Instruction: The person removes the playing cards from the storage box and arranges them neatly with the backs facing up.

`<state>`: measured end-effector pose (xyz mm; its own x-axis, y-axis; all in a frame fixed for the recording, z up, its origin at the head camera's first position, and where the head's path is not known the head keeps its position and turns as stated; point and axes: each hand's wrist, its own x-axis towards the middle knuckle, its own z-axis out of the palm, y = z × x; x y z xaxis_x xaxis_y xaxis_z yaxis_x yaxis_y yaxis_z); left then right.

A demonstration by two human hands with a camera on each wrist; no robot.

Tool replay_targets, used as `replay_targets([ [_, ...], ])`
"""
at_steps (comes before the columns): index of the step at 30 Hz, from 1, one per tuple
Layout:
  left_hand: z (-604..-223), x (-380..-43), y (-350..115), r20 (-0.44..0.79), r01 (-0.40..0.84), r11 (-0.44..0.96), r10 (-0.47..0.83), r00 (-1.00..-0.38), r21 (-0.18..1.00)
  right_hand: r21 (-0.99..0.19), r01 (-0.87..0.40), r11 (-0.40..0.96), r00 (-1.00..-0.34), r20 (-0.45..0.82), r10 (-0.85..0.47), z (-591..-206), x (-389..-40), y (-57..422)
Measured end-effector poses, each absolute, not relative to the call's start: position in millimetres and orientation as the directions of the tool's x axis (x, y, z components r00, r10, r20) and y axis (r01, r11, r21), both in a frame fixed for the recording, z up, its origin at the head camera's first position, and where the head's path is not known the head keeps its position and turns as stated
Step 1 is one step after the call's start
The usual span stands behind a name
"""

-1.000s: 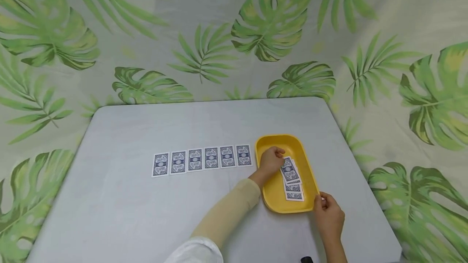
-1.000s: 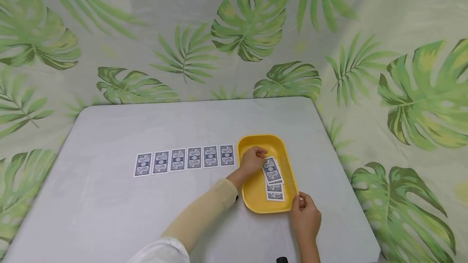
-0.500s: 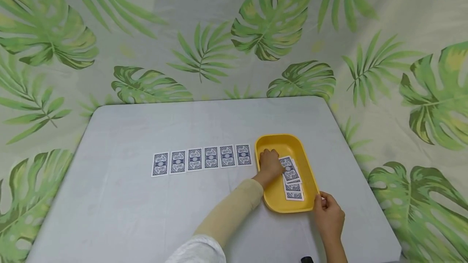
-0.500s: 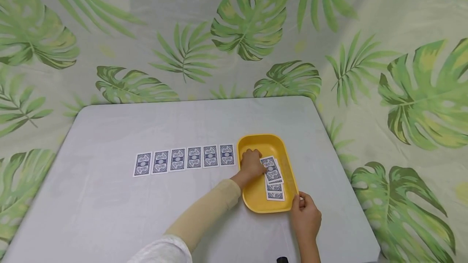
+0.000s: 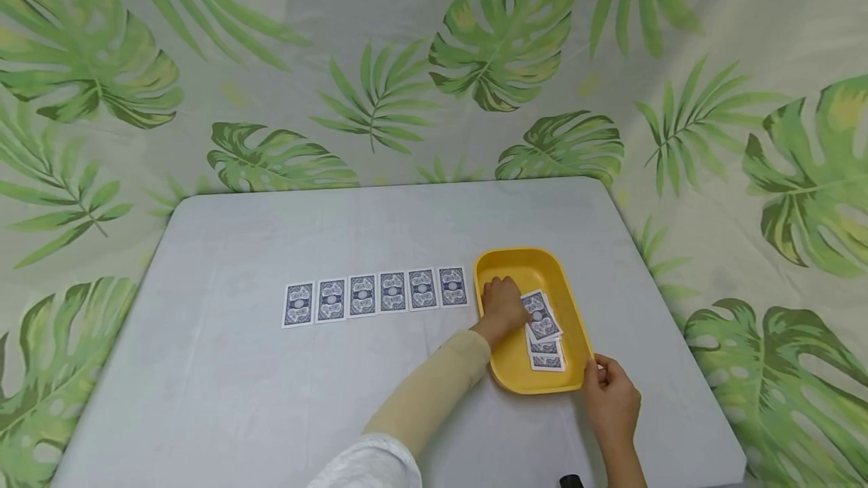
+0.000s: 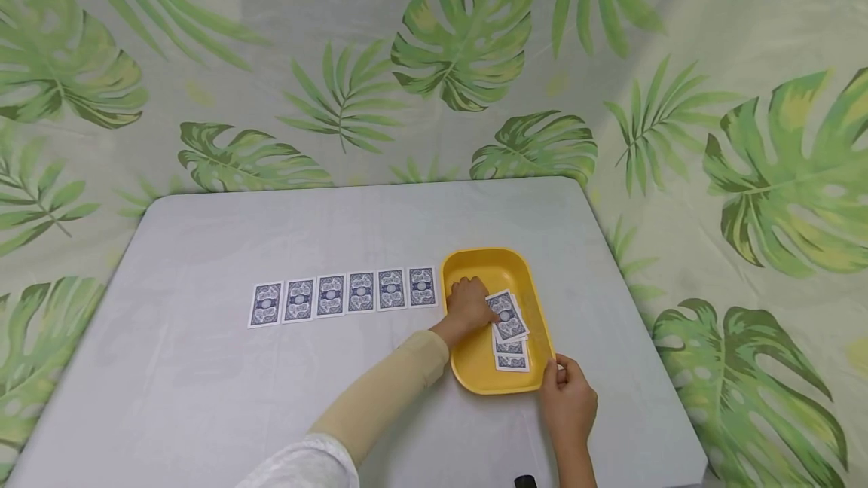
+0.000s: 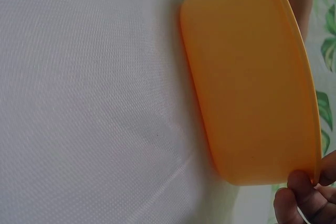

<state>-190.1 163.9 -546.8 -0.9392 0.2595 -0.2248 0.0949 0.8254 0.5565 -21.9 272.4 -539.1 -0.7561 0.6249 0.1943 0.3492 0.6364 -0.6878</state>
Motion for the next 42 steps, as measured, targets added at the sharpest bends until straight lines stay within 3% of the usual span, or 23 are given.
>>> replay_targets([
  [7, -544, -190, 153, -0.194, 0.024, 0.588, 0.305, -0.933, 0.809, -0.689, 0.347, 0.636, -0.760, 0.190, 0.621, -540, -23, 270],
  [19, -519, -192, 122, -0.012, 0.065, 0.218, 0.334, -0.943, 0.974, -0.679, 0.334, 0.653, -0.765, 0.210, 0.609, -543, -25, 270],
  [28, -512, -194, 93, -0.018, 0.032, 0.152, 0.312, -0.950, 0.988, -0.675, 0.343, 0.653, -0.748, 0.224, 0.625, -544, -21, 274],
  [42, -515, -186, 65, -0.114, -0.057, 0.205, 0.277, -0.954, 0.977, -0.666, 0.355, 0.656, -0.748, 0.219, 0.627, -542, -23, 271],
])
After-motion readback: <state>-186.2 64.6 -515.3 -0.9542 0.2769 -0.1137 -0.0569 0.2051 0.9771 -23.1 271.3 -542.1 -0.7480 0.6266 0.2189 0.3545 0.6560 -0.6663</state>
